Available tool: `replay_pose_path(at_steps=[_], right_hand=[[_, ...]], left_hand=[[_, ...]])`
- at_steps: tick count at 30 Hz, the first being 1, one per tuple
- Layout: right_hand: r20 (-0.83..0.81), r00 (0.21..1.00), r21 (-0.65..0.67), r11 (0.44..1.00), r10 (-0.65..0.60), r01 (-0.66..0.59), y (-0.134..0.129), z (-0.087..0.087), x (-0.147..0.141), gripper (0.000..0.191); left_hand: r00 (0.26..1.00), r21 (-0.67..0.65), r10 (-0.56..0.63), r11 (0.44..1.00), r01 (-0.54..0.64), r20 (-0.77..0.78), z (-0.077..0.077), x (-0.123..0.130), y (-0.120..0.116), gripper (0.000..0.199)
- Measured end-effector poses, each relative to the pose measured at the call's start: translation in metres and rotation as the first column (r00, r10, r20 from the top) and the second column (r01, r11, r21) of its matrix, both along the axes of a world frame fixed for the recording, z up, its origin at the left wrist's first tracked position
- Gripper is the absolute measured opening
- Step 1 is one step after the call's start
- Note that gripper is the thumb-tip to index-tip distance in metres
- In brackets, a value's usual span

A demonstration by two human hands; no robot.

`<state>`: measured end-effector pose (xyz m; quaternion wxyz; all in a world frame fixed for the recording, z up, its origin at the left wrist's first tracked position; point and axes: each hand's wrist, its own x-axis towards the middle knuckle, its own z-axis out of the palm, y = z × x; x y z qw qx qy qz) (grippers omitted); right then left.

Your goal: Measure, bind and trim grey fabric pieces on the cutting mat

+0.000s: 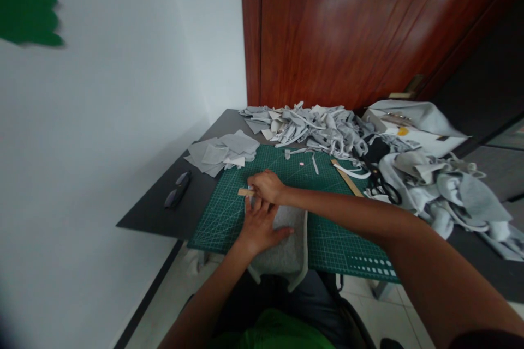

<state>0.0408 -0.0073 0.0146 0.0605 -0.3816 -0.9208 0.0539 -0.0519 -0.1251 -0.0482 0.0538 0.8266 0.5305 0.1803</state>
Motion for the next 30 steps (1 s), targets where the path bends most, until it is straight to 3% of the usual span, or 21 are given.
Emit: replay_pose_path(at_steps=[13, 30], right_hand=[[0.154, 0.981, 0.047, 0.991, 0.119, -0.127, -0.006, 0.013, 0.032, 0.012], [0.254, 0.966, 0.039, 0.997, 0.049, -0.060, -0.022, 0.019, 0.103, 0.019]], left_hand=[[0.999, -0.051, 0.003, 0.999, -0.006, -0.043, 0.005, 0.000, 0.000, 0.096], [0.996, -0.040, 0.024, 0.999, -0.028, -0.081, 0.007, 0.000, 0.000, 0.098]])
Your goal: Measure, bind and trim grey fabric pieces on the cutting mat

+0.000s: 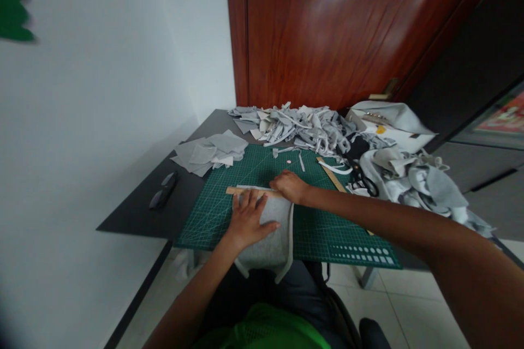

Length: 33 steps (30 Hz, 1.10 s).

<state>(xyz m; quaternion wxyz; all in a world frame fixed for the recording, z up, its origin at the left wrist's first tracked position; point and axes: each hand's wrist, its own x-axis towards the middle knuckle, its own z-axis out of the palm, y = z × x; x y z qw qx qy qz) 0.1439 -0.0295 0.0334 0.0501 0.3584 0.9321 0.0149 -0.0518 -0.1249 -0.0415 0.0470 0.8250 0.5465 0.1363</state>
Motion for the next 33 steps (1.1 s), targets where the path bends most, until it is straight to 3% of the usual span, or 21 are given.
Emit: replay_pose_path(at_steps=[9, 16, 19, 23, 28, 33], right_hand=[[-0.036, 0.996, -0.030, 0.996, -0.088, 0.086, -0.010, -0.004, 0.063, 0.015], [-0.320, 0.935, -0.091, 0.987, -0.153, 0.131, -0.010, -0.017, 0.094, 0.022], [-0.564, 0.788, -0.129, 0.969, -0.247, 0.211, -0.007, -0.030, 0.090, 0.025], [-0.793, 0.484, -0.227, 0.917, -0.370, 0.329, 0.004, -0.055, 0.073, 0.027], [-0.894, 0.135, -0.361, 0.866, -0.427, 0.347, 0.014, -0.078, 0.050, 0.033], [-0.897, -0.094, -0.441, 0.867, -0.432, 0.232, 0.014, -0.080, 0.041, 0.034]], left_hand=[[1.000, 0.012, 0.011, 1.000, -0.011, -0.010, 0.002, 0.001, 0.001, 0.093], [1.000, -0.005, 0.012, 1.000, -0.012, -0.028, 0.004, 0.001, 0.001, 0.092], [0.999, 0.050, 0.019, 0.999, -0.018, -0.028, 0.006, 0.003, 0.000, 0.087], [0.999, 0.131, 0.046, 0.990, -0.042, -0.028, 0.015, 0.007, 0.000, 0.070], [0.999, 0.148, 0.042, 0.988, -0.038, -0.022, 0.025, 0.009, 0.001, 0.062], [0.997, 0.127, 0.051, 0.991, -0.044, -0.057, 0.028, 0.011, 0.003, 0.057]])
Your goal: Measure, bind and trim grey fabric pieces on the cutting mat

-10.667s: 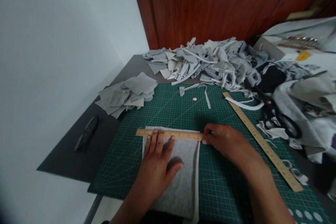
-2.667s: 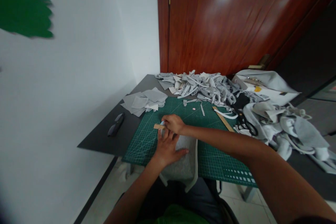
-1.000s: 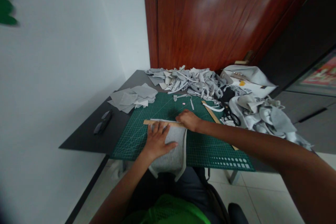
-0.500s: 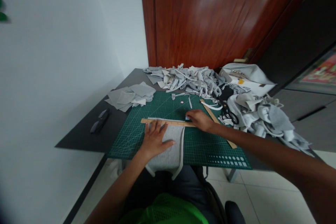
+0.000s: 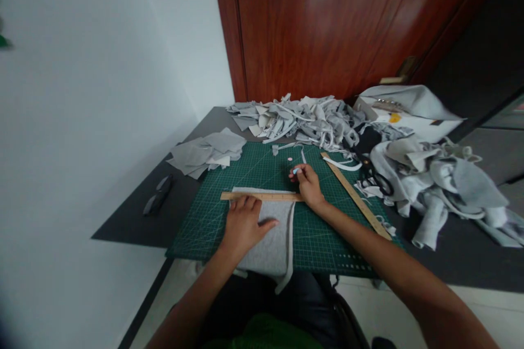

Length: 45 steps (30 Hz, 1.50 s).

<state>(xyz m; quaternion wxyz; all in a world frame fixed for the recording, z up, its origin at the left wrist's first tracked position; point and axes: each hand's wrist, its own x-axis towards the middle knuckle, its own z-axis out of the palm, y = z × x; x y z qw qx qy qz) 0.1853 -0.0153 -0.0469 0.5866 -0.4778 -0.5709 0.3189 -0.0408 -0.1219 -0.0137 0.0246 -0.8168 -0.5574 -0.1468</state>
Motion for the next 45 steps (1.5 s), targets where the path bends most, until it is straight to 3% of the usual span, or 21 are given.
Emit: replay_pose_path(at_steps=[3, 5, 7, 10, 12, 14, 16, 18, 20, 23, 25, 34, 39, 42, 45], right_hand=[[-0.109, 0.994, -0.009, 1.000, 0.007, -0.008, 0.001, 0.004, 0.008, 0.034], [-0.201, 0.979, -0.033, 0.999, 0.019, -0.026, 0.001, 0.008, 0.016, 0.033], [-0.336, 0.941, -0.107, 0.992, 0.028, -0.068, 0.000, 0.013, 0.023, 0.034], [-0.521, 0.853, -0.302, 0.927, 0.036, -0.223, -0.003, 0.022, 0.029, 0.040], [-0.521, 0.850, -0.385, 0.867, 0.078, -0.315, -0.007, 0.028, 0.031, 0.045], [-0.331, 0.929, -0.407, 0.863, 0.164, -0.298, -0.012, 0.033, 0.032, 0.045], [0.061, 0.962, -0.366, 0.903, 0.266, -0.226, -0.018, 0.037, 0.035, 0.042], [0.454, 0.832, -0.303, 0.934, 0.318, -0.191, -0.024, 0.039, 0.037, 0.041], [0.683, 0.652, -0.280, 0.942, 0.329, -0.183, -0.028, 0.040, 0.038, 0.040], [0.819, 0.477, -0.284, 0.947, 0.320, -0.148, -0.030, 0.040, 0.038, 0.026], [0.850, 0.439, -0.268, 0.957, 0.290, -0.112, -0.030, 0.040, 0.038, 0.019], [0.782, 0.563, -0.211, 0.963, 0.268, -0.165, -0.023, 0.024, 0.039, 0.020], [0.659, 0.735, -0.116, 0.987, 0.159, -0.110, -0.028, 0.044, 0.037, 0.018], [0.500, 0.814, -0.219, 0.952, 0.296, -0.212, -0.041, 0.061, 0.028, 0.035], [0.287, 0.799, -0.386, 0.827, 0.529, -0.409, -0.063, 0.064, 0.007, 0.047]], left_hand=[[0.998, -0.009, -0.056, 0.998, 0.056, 0.025, -0.003, -0.001, 0.001, 0.050], [0.980, -0.027, -0.188, 0.981, 0.190, 0.065, -0.005, -0.003, 0.001, 0.041], [0.927, -0.060, -0.359, 0.928, 0.367, 0.111, -0.007, -0.005, 0.002, 0.039], [0.852, -0.129, -0.496, 0.846, 0.517, 0.167, -0.006, -0.007, 0.004, 0.048], [0.841, -0.171, -0.508, 0.826, 0.537, 0.186, -0.005, -0.007, 0.005, 0.057], [0.844, -0.199, -0.501, 0.822, 0.533, 0.191, -0.004, -0.006, 0.006, 0.065], [0.852, -0.216, -0.492, 0.825, 0.522, 0.180, -0.004, -0.006, 0.006, 0.067], [0.863, -0.227, -0.477, 0.834, 0.504, 0.165, -0.005, -0.005, 0.005, 0.068], [0.877, -0.233, -0.455, 0.846, 0.480, 0.154, -0.006, -0.005, 0.005, 0.070], [0.902, -0.238, -0.410, 0.871, 0.431, 0.134, -0.005, -0.006, 0.005, 0.070], [0.921, -0.240, -0.372, 0.889, 0.390, 0.119, -0.004, -0.007, 0.005, 0.069], [0.970, -0.245, -0.240, 0.939, 0.241, 0.035, -0.003, 0.000, -0.004, 0.077], [0.997, -0.201, 0.070, 0.977, -0.072, -0.014, -0.008, 0.035, 0.012, 0.080], [0.967, -0.230, 0.254, 0.941, -0.247, -0.002, -0.011, 0.050, 0.028, 0.085], [0.937, -0.233, 0.344, 0.918, -0.320, 0.068, -0.016, 0.048, 0.038, 0.082]])
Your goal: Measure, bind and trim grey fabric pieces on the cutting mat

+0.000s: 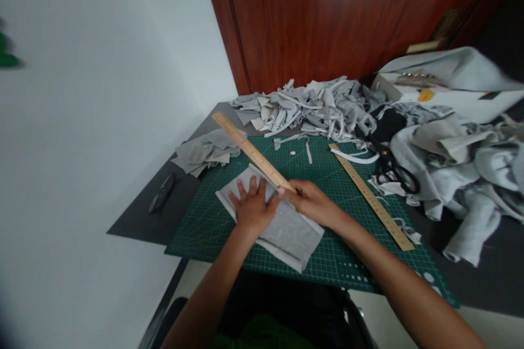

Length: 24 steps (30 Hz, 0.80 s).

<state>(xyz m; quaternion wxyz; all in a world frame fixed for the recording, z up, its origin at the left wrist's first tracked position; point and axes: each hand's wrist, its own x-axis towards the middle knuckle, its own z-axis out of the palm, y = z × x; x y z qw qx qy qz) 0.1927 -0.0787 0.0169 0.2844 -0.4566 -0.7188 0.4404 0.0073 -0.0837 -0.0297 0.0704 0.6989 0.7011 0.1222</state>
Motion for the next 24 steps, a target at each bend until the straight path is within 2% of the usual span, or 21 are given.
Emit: replay_pose_path(at_steps=[2, 3, 4, 7, 10, 13, 15, 17, 19, 20, 24], right_hand=[[-0.037, 0.995, -0.016, 0.996, 0.092, -0.092, -0.017, -0.008, -0.018, 0.042], [-0.006, 0.993, 0.020, 0.993, 0.119, -0.119, -0.024, -0.014, -0.026, 0.038], [0.092, 0.990, 0.063, 0.992, 0.108, -0.114, -0.030, -0.020, -0.033, 0.035], [0.405, 0.913, 0.251, 0.966, -0.050, -0.058, -0.037, -0.031, -0.044, 0.033], [0.545, 0.818, 0.372, 0.928, -0.186, -0.037, -0.025, -0.033, -0.039, 0.037], [0.630, 0.726, 0.435, 0.900, -0.276, -0.036, -0.003, -0.032, -0.023, 0.047], [0.672, 0.689, 0.470, 0.875, -0.269, -0.116, 0.014, -0.034, -0.009, 0.051], [0.701, 0.666, 0.500, 0.841, -0.253, -0.208, 0.030, -0.038, 0.007, 0.050], [0.711, 0.671, 0.513, 0.808, -0.210, -0.291, 0.043, -0.039, 0.021, 0.050], [0.709, 0.682, 0.517, 0.790, -0.181, -0.328, 0.047, -0.039, 0.028, 0.050], [0.690, 0.719, 0.525, 0.738, -0.079, -0.423, 0.048, -0.030, 0.043, 0.048]], left_hand=[[0.997, 0.057, 0.027, 0.998, -0.031, 0.077, -0.004, -0.008, 0.003, 0.080], [0.993, 0.087, 0.032, 0.995, -0.042, 0.117, -0.006, -0.013, 0.005, 0.080], [0.988, 0.107, 0.037, 0.993, -0.054, 0.147, -0.007, -0.017, 0.006, 0.081], [0.982, 0.081, 0.066, 0.993, -0.081, 0.179, -0.008, -0.028, 0.007, 0.080], [0.980, 0.040, 0.036, 0.998, -0.045, 0.198, -0.008, -0.037, 0.004, 0.067], [0.984, 0.109, -0.084, 0.992, 0.067, 0.159, -0.006, -0.042, -0.010, 0.053], [0.973, 0.162, -0.217, 0.966, 0.201, 0.083, -0.004, -0.040, -0.026, 0.048], [0.907, 0.158, -0.421, 0.896, 0.414, 0.011, 0.000, -0.033, -0.043, 0.044], [0.811, 0.129, -0.585, 0.803, 0.583, -0.022, 0.003, -0.024, -0.059, 0.050], [0.796, 0.124, -0.605, 0.788, 0.603, -0.029, 0.004, -0.020, -0.066, 0.055], [0.819, 0.156, -0.573, 0.807, 0.570, -0.029, 0.002, -0.005, -0.081, 0.071]])
